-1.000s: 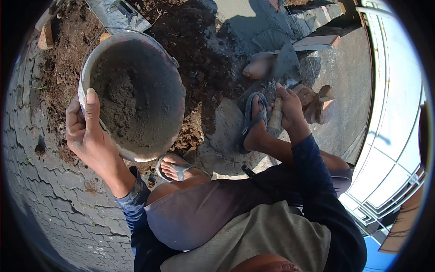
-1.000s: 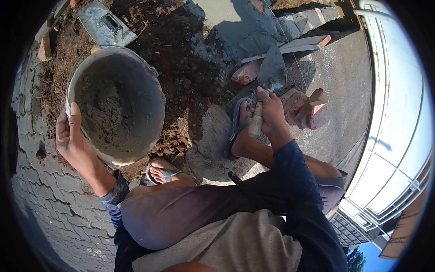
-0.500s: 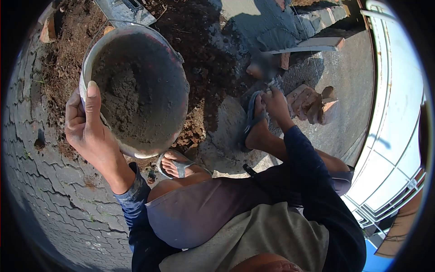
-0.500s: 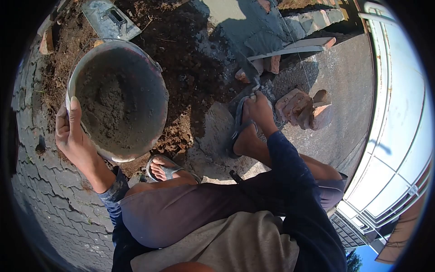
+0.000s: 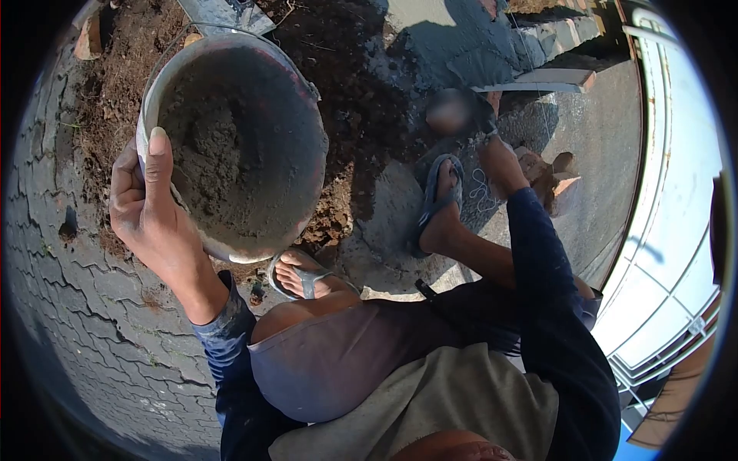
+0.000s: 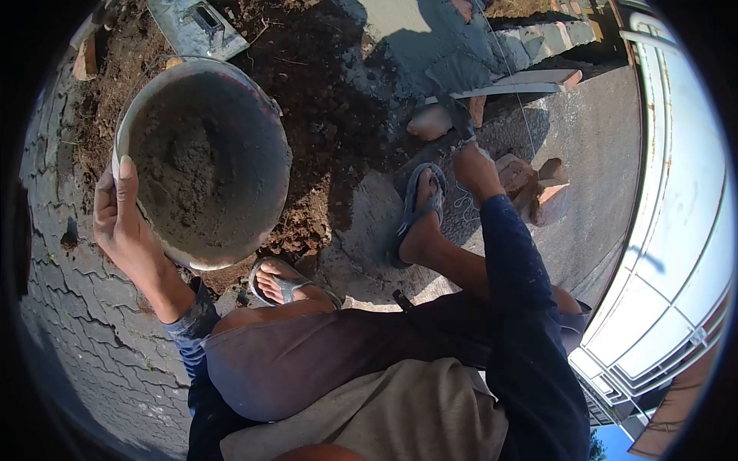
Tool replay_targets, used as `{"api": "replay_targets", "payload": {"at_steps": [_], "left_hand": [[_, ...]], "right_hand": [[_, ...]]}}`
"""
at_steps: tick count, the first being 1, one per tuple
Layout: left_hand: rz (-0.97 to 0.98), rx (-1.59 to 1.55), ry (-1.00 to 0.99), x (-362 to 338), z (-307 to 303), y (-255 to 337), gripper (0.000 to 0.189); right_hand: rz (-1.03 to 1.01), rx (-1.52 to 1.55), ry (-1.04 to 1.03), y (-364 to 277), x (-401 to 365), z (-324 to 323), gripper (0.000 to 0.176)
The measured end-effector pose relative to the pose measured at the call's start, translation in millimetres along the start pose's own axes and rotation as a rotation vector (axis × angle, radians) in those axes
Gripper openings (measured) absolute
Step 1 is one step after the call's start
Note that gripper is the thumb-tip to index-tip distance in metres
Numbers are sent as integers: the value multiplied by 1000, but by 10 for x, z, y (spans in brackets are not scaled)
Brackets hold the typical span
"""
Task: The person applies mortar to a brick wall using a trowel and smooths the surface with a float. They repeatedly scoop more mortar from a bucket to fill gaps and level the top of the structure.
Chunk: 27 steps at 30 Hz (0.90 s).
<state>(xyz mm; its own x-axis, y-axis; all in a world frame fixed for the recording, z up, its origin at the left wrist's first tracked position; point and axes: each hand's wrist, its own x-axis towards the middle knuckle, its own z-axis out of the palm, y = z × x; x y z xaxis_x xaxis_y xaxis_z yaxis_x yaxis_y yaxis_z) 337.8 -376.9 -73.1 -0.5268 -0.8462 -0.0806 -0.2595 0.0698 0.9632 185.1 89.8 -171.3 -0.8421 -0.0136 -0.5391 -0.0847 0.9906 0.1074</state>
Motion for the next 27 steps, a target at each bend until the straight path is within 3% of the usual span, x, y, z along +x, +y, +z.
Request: {"api": "replay_targets", "payload": {"at_steps": [5, 8, 11, 16, 23, 25, 27], "left_hand": [[28, 14, -18, -19, 41, 17, 30], [50, 32, -15, -25, 42, 27, 31], [48, 48, 24, -8, 12, 26, 29], [52, -18, 22, -2, 23, 16, 29], [-8, 25, 14, 9, -18, 9, 29], [1, -16, 10, 16, -22, -9, 29], [2, -9, 9, 15, -8, 4, 29]], "right_hand": [[-18, 23, 7, -404, 0, -27, 46], [-88, 90, -38, -416, 295, 235, 45], [-31, 94, -37, -275, 406, 323, 46], [18, -122, -2, -116, 325, 157, 44], [85, -109, -81, -200, -15, -151, 42], [96, -208, 86, -253, -164, -142, 34], [74, -259, 83, -391, -227, -220, 33]]}}
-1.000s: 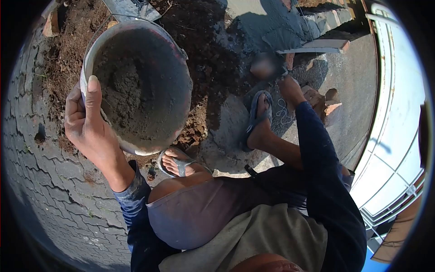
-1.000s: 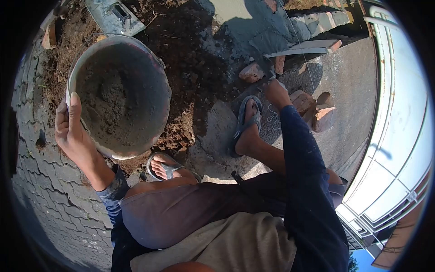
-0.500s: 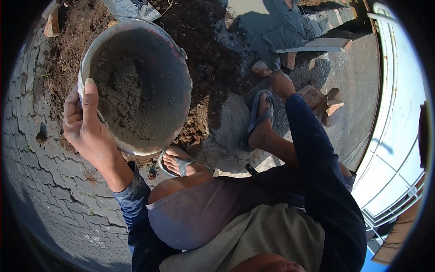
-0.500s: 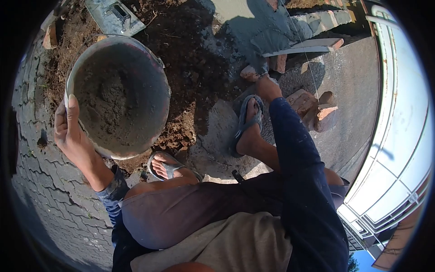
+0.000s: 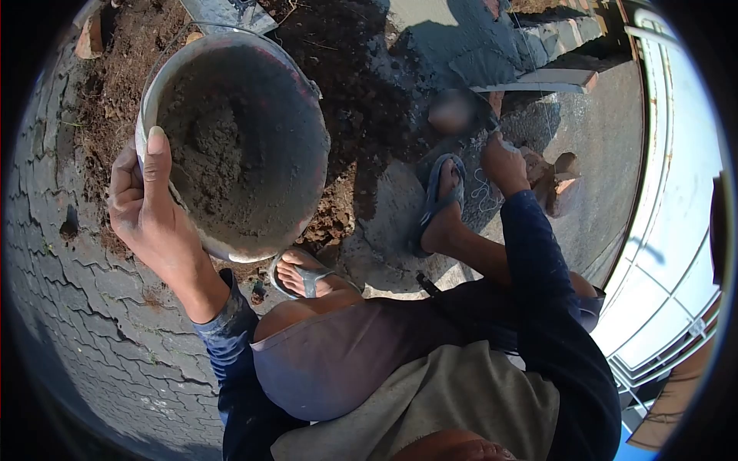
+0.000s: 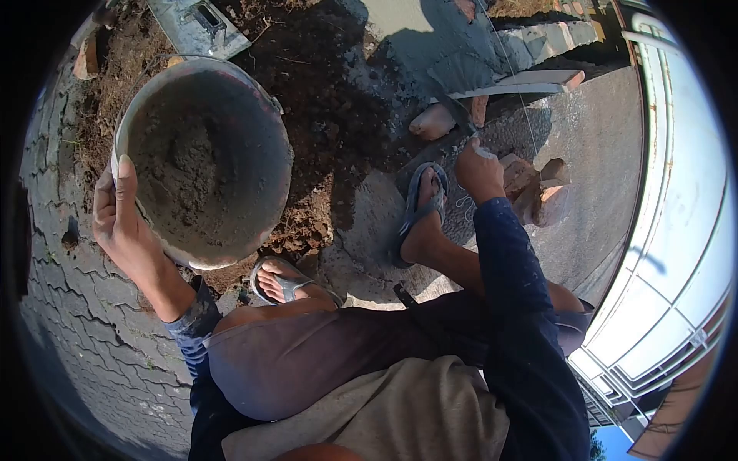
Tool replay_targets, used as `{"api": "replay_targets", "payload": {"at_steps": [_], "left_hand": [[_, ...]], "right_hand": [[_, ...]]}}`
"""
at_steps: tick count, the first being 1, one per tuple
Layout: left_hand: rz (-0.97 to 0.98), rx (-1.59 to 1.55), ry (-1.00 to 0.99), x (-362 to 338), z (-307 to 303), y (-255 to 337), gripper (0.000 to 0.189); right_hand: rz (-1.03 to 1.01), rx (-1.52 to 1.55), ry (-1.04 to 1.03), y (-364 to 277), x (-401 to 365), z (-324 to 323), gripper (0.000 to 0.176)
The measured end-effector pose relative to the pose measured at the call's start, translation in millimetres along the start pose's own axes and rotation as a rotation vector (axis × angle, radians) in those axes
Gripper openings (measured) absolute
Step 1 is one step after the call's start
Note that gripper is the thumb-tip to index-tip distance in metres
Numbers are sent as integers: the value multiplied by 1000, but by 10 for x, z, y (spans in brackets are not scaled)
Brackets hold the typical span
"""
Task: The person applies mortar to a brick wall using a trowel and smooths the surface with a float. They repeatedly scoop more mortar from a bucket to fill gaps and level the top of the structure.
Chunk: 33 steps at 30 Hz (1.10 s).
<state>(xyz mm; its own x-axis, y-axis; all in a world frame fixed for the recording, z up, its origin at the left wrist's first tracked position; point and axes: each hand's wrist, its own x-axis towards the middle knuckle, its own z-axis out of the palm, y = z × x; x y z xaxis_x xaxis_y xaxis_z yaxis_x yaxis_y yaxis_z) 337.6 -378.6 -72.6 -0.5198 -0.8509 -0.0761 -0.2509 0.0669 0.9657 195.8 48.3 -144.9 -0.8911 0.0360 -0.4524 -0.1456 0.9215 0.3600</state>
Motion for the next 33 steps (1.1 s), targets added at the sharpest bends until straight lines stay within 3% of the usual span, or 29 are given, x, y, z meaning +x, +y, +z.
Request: {"api": "replay_targets", "payload": {"at_steps": [4, 13, 17, 22, 26, 29, 33], "left_hand": [[55, 17, 14, -13, 55, 41, 26], [35, 2, 23, -3, 27, 15, 27], [11, 32, -2, 16, -4, -11, 32], [8, 50, -6, 10, -10, -3, 31], [-1, 20, -1, -5, 24, 11, 31], [41, 89, 0, 3, 3, 16, 30], [17, 67, -20, 22, -27, -5, 31]], "right_hand": [[-156, -148, 43, -28, 205, 73, 28], [-133, -50, 91, -51, 452, 44, 26], [-175, -16, 105, 253, 550, 276, 28], [-14, -25, 58, 23, -40, -225, 29], [-171, -29, 88, -181, 105, 28, 28], [-171, -7, 89, -209, 398, 300, 33], [-8, 133, 117, -40, 410, 402, 39]]}}
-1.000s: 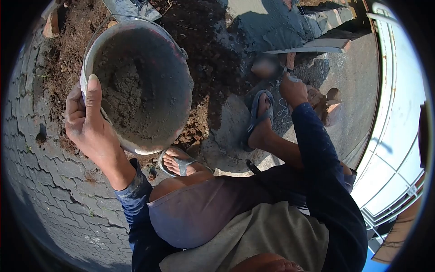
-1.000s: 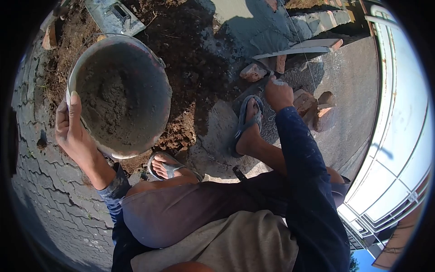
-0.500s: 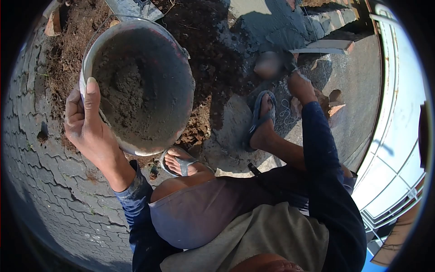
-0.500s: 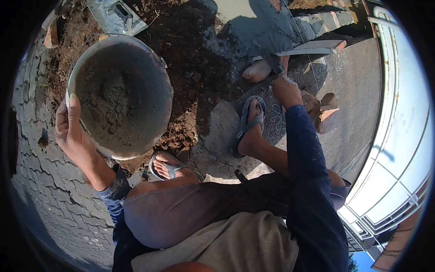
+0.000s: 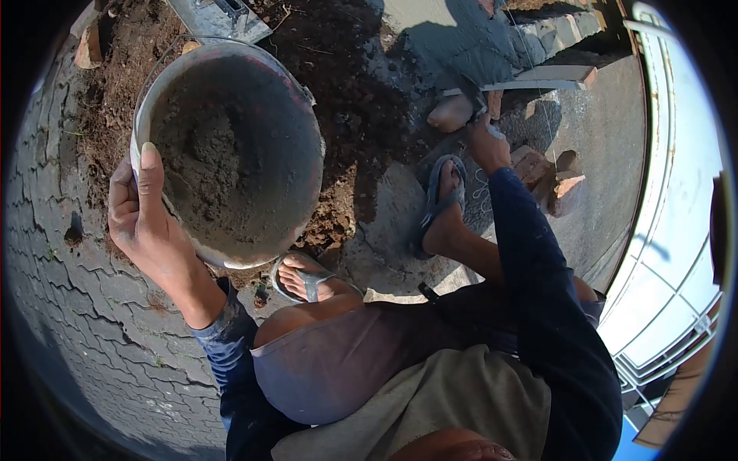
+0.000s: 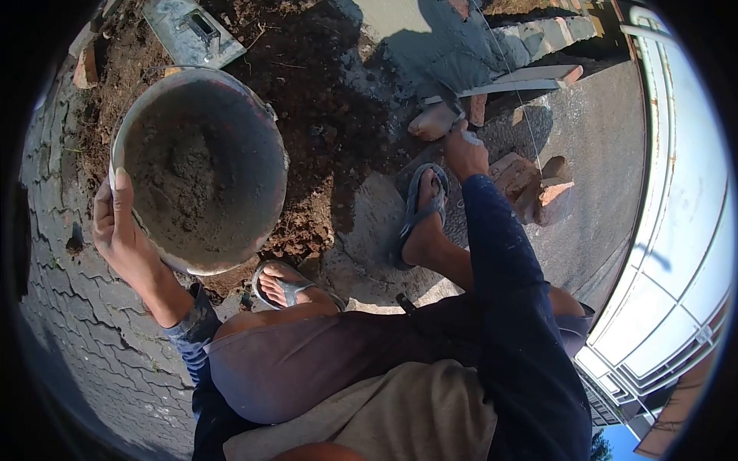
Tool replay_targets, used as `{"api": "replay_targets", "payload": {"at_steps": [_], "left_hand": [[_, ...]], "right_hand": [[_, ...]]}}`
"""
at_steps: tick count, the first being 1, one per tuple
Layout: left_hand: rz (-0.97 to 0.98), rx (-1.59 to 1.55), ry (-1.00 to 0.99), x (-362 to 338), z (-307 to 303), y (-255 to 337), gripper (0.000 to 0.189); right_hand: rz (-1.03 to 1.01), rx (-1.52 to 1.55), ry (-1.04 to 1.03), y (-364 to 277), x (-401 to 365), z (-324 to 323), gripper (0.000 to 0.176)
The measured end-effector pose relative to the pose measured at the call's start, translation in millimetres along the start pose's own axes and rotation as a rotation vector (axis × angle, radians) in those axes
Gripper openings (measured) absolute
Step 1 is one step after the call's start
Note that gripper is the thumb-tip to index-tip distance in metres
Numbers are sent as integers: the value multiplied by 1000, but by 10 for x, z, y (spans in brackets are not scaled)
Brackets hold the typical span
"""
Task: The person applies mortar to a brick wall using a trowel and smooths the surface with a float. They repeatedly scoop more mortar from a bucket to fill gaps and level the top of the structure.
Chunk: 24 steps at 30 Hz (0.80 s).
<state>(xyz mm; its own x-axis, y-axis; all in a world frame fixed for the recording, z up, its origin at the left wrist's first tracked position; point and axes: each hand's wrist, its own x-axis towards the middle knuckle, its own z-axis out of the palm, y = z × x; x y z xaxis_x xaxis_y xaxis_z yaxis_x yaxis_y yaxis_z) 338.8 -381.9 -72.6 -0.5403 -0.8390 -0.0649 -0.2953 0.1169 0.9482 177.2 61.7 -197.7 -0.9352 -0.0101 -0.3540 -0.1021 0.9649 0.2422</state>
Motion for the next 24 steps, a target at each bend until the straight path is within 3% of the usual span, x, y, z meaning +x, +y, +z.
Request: {"api": "replay_targets", "payload": {"at_steps": [6, 9, 24], "left_hand": [[14, 23, 7, -19, 67, 21, 33], [5, 16, 14, -26, 66, 31, 33], [8, -26, 14, -8, 11, 19, 30]], "right_hand": [[135, 156, 40, -104, -329, -306, 46], [132, 122, 109, -151, -428, -388, 36], [224, 364, 107, 106, -608, -776, 42]]}}
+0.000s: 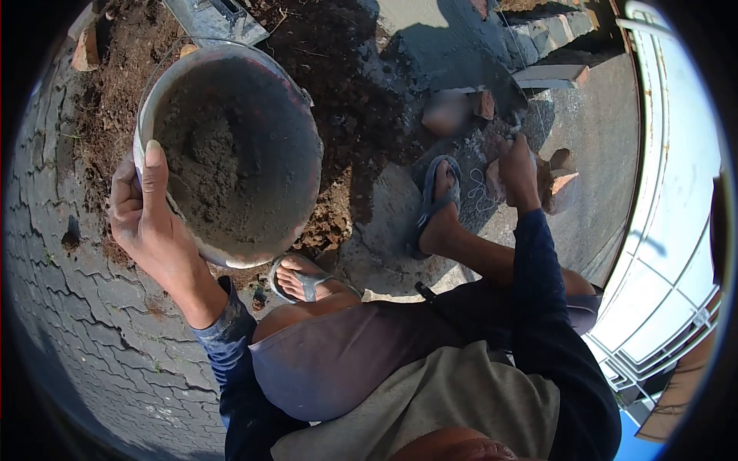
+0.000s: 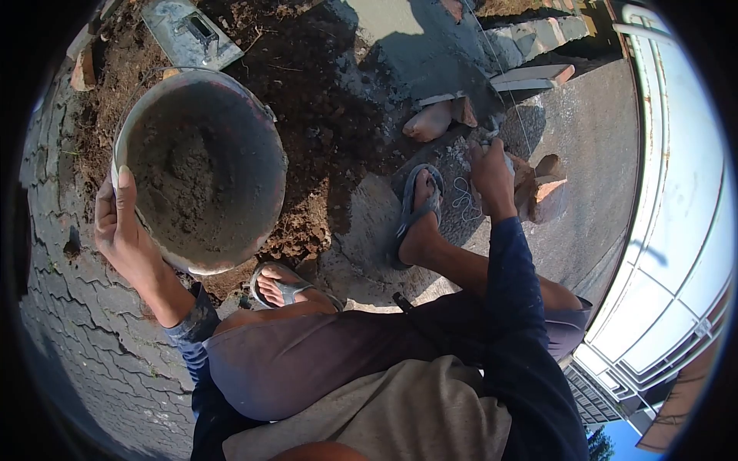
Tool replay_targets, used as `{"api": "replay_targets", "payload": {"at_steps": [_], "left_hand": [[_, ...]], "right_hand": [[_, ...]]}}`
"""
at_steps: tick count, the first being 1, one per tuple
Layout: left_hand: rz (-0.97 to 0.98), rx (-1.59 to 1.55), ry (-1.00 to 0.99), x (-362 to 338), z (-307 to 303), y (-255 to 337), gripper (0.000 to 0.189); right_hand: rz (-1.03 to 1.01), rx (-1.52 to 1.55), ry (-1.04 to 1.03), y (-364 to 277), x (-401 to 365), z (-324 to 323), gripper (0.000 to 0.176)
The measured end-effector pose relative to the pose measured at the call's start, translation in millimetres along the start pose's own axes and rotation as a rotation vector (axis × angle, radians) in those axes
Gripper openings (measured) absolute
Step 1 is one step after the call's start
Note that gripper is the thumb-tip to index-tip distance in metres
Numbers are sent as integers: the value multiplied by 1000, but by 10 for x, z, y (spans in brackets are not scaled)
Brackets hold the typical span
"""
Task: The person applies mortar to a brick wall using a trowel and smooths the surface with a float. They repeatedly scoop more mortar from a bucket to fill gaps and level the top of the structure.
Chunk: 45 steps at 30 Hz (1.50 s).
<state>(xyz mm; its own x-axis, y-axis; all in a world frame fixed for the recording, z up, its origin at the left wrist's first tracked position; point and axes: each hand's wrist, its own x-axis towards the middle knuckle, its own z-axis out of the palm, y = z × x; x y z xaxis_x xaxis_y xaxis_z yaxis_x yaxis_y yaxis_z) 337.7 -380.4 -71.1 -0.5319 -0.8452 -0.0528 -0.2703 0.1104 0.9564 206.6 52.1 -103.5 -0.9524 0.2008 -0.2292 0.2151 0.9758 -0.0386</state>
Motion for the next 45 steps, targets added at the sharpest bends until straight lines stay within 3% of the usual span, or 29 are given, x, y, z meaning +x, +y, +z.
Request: {"api": "replay_targets", "payload": {"at_steps": [4, 6, 10, 12, 16, 19, 21, 23, 25, 26, 28, 31, 33, 35, 36, 38, 40, 44, 45], "left_hand": [[-10, -65, 5, 7, -13, -6, 29], [-7, -61, 10, 13, -22, 8, 29], [-16, -37, 10, 41, -86, -7, 29], [-34, -59, 18, 67, -130, -68, 29], [-73, -82, 32, 146, -271, -121, 31], [-104, 3, 36, 298, -550, -267, 35], [-131, 26, 21, 410, -759, -361, 38], [-87, 279, -2, 522, -939, -465, 46], [-105, 416, -51, 571, -1034, -450, 51], [-141, 557, -86, 599, -1099, -449, 56], [-153, 540, -151, 657, -1152, -390, 61], [-175, 831, -165, 589, -1029, -19, 63], [19, 845, -84, 561, -934, 233, 63], [231, 740, -87, 532, -806, 441, 60], [243, 752, -85, 463, -688, 612, 60], [319, 668, -284, 241, -265, 1044, 52], [341, 574, -460, 14, 166, 1333, 50], [600, 632, -700, -363, 1037, 1623, 53], [665, 616, -739, -461, 1261, 1690, 53]], "right_hand": [[55, 92, -77, 27, -48, -179, 41], [195, 231, -184, -71, -154, -336, 38], [144, 294, -177, 86, -258, -419, 36], [232, 335, -204, 27, -410, -518, 35], [223, 239, -201, 123, -580, -611, 34], [182, 38, -284, -93, -696, -1071, 37], [-4, -97, -250, 115, -637, -1290, 39], [-61, -130, -232, 117, -546, -1556, 39], [-372, -256, -315, 140, -387, -1691, 39], [-366, -240, -311, 161, -267, -1658, 39], [-448, -67, -536, 128, -95, -1568, 39], [-639, -77, -490, 30, -30, -1212, 41], [-798, -82, -450, -33, -8, -924, 36], [-982, -129, -218, -49, 41, -521, 33], [-982, -111, -216, -52, 63, -324, 33], [-1125, -145, -29, -71, 191, 30, 24], [-1186, -101, 8, -92, 317, 354, 22], [-1298, 19, 52, -129, 432, 829, 19], [-1334, 194, 182, -120, 482, 998, 15]]}}
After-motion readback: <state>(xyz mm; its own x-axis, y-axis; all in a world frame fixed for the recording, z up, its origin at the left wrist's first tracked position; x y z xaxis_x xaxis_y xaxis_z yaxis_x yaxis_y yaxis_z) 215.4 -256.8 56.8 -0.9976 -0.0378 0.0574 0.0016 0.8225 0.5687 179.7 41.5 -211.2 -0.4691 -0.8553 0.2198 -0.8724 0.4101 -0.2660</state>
